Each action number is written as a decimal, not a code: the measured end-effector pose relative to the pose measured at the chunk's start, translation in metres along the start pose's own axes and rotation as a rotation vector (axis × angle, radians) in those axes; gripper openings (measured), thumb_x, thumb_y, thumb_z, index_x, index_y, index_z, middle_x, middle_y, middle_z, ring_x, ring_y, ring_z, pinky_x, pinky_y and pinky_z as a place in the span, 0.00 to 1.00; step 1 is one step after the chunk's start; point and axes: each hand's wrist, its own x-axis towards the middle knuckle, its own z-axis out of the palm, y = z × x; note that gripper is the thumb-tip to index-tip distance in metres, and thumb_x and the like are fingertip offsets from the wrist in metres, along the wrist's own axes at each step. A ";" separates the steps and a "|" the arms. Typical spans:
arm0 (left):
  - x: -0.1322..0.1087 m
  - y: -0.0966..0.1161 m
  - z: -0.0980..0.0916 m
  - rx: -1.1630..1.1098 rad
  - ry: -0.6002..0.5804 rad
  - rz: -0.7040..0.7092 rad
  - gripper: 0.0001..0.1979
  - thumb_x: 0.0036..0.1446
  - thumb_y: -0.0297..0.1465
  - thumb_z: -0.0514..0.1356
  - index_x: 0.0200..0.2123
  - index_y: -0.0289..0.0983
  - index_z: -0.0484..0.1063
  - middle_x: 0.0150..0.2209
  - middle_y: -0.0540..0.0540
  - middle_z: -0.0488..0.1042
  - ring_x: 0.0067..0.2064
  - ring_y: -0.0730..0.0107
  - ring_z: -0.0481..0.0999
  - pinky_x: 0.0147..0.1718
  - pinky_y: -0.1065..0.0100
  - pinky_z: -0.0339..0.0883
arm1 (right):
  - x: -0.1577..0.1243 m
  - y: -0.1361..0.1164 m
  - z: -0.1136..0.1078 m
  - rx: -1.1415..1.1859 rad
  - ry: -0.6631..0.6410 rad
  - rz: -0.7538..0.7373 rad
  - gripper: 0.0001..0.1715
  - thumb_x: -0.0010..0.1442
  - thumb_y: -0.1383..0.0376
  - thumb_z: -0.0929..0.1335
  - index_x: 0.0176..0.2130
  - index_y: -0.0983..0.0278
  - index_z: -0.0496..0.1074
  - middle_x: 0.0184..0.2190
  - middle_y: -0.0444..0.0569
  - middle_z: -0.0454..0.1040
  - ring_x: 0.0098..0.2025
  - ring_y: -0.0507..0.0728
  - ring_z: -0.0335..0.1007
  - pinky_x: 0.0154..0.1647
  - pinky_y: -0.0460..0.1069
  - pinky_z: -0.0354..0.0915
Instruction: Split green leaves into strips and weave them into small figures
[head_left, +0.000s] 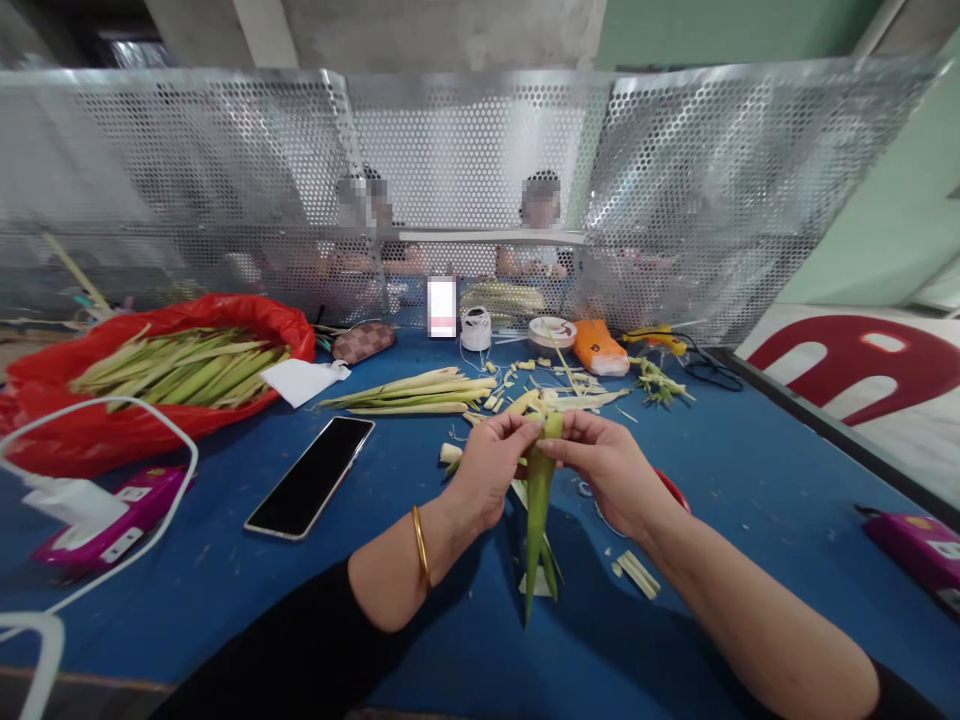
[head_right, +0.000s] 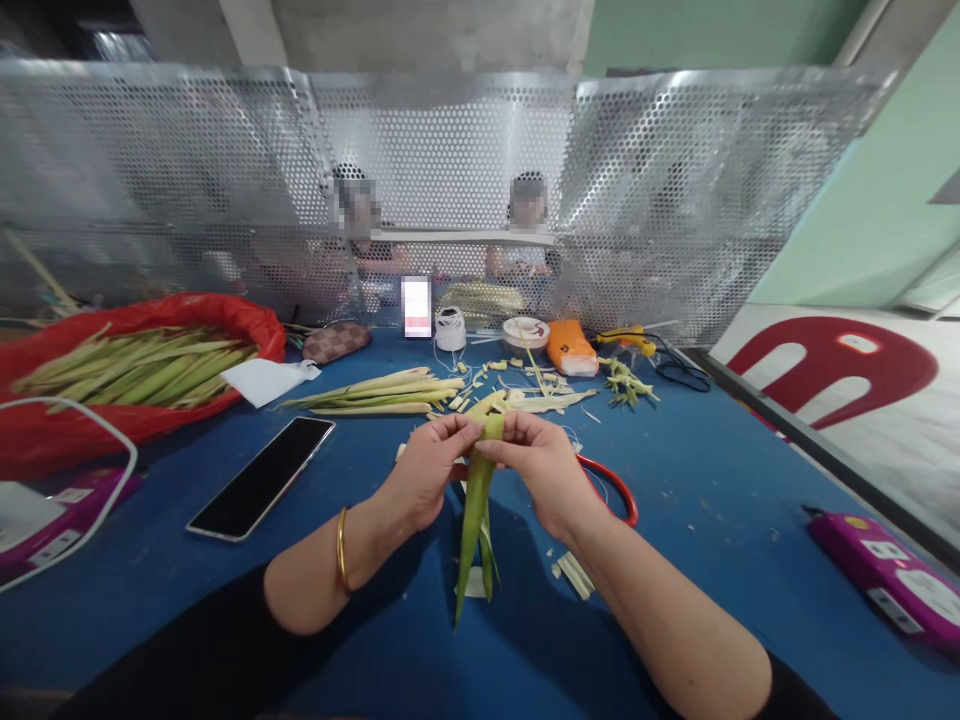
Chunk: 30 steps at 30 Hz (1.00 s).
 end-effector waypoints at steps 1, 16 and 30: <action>0.000 -0.001 0.000 0.003 0.020 0.002 0.13 0.45 0.38 0.66 0.25 0.36 0.68 0.22 0.52 0.70 0.22 0.74 0.70 0.20 0.73 0.61 | 0.000 0.000 0.001 -0.020 0.009 -0.017 0.11 0.44 0.63 0.76 0.23 0.63 0.71 0.20 0.40 0.69 0.25 0.50 0.63 0.29 0.47 0.60; 0.003 -0.004 0.000 -0.043 0.139 0.060 0.14 0.43 0.37 0.67 0.24 0.35 0.67 0.20 0.55 0.66 0.20 0.79 0.62 0.18 0.75 0.55 | -0.005 0.007 0.007 -0.179 0.010 -0.058 0.10 0.45 0.62 0.75 0.29 0.61 0.73 0.23 0.42 0.71 0.28 0.54 0.67 0.31 0.50 0.65; 0.009 -0.004 -0.004 -0.072 0.175 0.074 0.13 0.44 0.38 0.67 0.25 0.35 0.70 0.21 0.54 0.69 0.21 0.78 0.65 0.20 0.75 0.58 | -0.009 0.003 0.012 -0.103 -0.070 0.022 0.11 0.45 0.62 0.75 0.30 0.62 0.74 0.26 0.43 0.74 0.30 0.54 0.68 0.34 0.49 0.64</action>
